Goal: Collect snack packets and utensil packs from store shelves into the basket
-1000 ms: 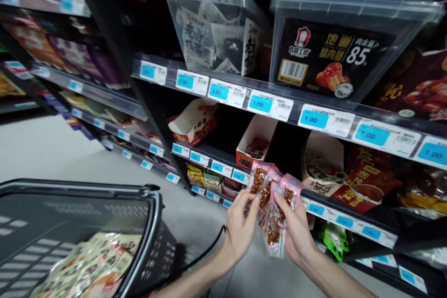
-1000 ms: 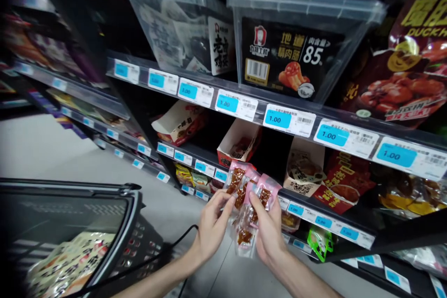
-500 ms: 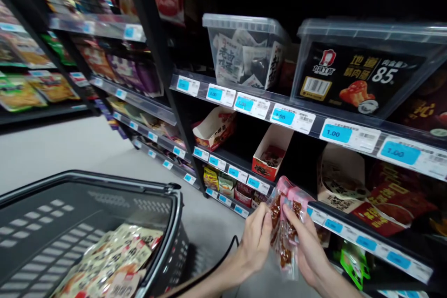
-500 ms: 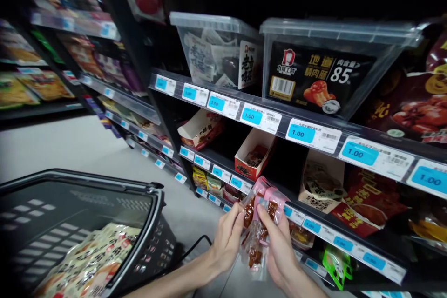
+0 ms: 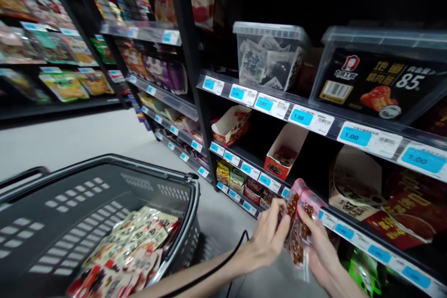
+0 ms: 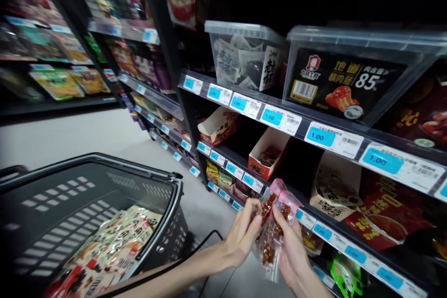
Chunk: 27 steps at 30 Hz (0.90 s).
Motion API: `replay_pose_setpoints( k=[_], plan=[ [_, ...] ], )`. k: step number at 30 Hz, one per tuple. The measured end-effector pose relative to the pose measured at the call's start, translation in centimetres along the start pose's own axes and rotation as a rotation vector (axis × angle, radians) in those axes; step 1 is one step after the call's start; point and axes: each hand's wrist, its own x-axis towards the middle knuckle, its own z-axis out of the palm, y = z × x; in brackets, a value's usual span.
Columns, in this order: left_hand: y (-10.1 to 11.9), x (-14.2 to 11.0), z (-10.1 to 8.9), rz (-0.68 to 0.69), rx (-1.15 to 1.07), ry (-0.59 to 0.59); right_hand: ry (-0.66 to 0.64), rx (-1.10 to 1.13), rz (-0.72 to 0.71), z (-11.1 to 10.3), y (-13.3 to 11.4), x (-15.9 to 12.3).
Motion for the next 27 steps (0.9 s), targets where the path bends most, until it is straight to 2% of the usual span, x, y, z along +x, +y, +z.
replay_pose_setpoints(
  k=[2, 4, 7, 10, 12, 14, 16, 18, 20, 22, 25, 27],
  plan=[
    [0.1, 0.2, -0.1, 0.061, -0.095, 0.007, -0.022, 0.002, 0.013, -0.3, 0.1, 0.5],
    [0.2, 0.9, -0.4, 0.065, -0.253, 0.086, -0.041, 0.011, 0.023, -0.6, 0.2, 1.1],
    [0.4, 3.3, -2.0, 0.003, -0.394, 0.400, -0.091, 0.025, 0.023, -1.4, 0.3, 2.0],
    [0.1, 7.2, -5.9, 0.036, -0.166, 0.771, -0.112, 0.017, 0.017, -1.9, 0.2, 2.4],
    [-0.8, 10.1, -9.4, 0.115, 0.130, 0.889, -0.094, 0.007, 0.018, -1.9, 0.1, 2.3],
    [-2.5, 12.7, -12.9, 0.165, 0.465, 0.880, -0.085, 0.006, 0.018, -1.8, 0.0, 1.9],
    [-4.7, 14.5, -15.6, 0.102, 0.734, 0.804, -0.093, 0.008, 0.018, -1.6, 0.0, 1.6],
    [-6.8, 15.5, -17.1, 0.007, 0.921, 0.712, -0.096, 0.003, 0.020, -1.6, 0.1, 1.6],
    [-8.1, 16.0, -17.3, -0.017, 1.055, 0.630, -0.075, -0.004, 0.015, -1.9, 0.2, 1.9],
    [-8.6, 16.1, -16.4, 0.034, 1.154, 0.557, -0.060, -0.004, -0.002, -2.2, 0.3, 2.4],
    [-8.3, 16.2, -14.5, 0.116, 1.227, 0.465, -0.082, 0.002, -0.010, -2.5, 0.2, 2.8],
    [-7.8, 16.3, -13.4, 0.122, 1.232, 0.450, -0.100, -0.003, 0.008, -2.3, 0.0, 2.5]
  ],
)
